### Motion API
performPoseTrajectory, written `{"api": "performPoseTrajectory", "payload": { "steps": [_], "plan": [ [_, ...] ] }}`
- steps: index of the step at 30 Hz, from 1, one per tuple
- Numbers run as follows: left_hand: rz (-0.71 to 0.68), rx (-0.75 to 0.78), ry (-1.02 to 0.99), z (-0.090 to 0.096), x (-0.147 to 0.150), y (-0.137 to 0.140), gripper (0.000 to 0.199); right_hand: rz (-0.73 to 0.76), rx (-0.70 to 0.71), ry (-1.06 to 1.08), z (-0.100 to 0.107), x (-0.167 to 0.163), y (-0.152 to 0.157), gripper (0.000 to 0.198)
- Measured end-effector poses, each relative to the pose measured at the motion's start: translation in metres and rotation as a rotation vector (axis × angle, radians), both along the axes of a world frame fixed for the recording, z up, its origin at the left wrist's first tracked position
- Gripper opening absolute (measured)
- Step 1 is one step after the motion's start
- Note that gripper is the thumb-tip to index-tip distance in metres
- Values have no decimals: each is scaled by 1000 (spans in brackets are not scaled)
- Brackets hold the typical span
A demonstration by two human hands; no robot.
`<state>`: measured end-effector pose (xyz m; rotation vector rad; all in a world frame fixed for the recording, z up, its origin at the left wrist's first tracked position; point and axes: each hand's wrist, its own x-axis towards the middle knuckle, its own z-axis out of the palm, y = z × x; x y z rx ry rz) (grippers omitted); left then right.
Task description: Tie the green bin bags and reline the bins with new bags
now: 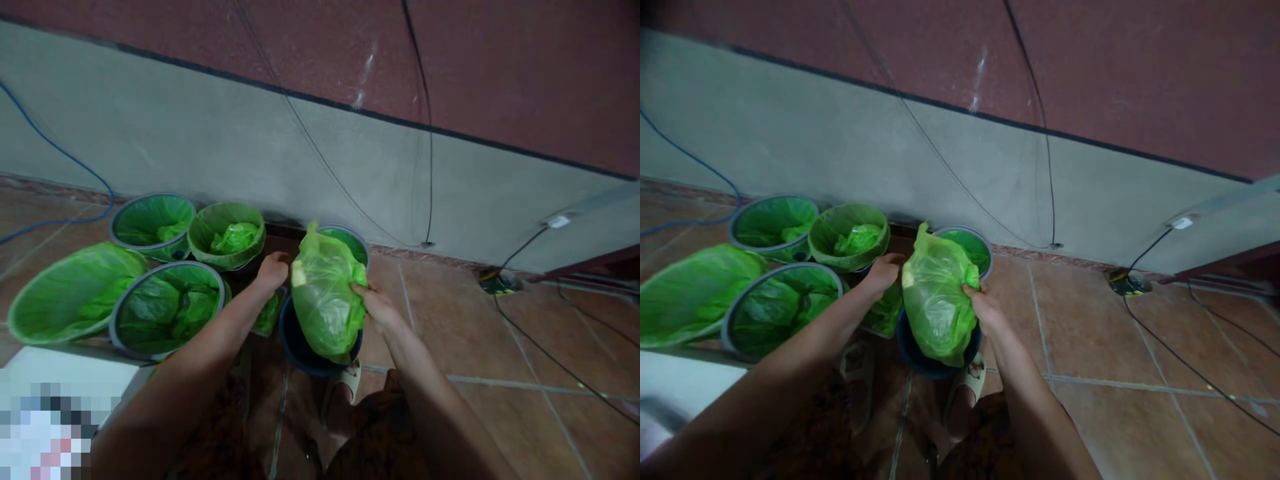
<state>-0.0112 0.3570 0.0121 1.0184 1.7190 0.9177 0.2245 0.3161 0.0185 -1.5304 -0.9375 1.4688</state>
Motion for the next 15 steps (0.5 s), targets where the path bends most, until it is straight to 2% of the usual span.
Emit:
{"api": "performPoseTrajectory", "payload": {
  "steps": [2, 3, 5, 7, 12, 15],
  "plan": [
    [-24, -5, 16, 2, -5, 2, 34, 199, 1, -199, -5, 4, -3, 33],
    [-55, -18, 29, 2, -5, 1, 34, 324, 10, -365, -10, 4, -4, 35],
    [-159, -25, 100, 2, 0, -3, 31, 561, 17, -717, -22, 0, -6, 38],
    [-304, -9, 191, 2, 6, -9, 25, 715, 3, -945, -35, -7, -9, 40],
    [-624, 27, 411, 4, 17, -18, 27, 890, -19, -1107, -56, -17, -12, 43],
    [-738, 19, 539, 3, 23, -21, 27, 888, -2, -1098, -61, -13, -8, 44]
  ]
}}
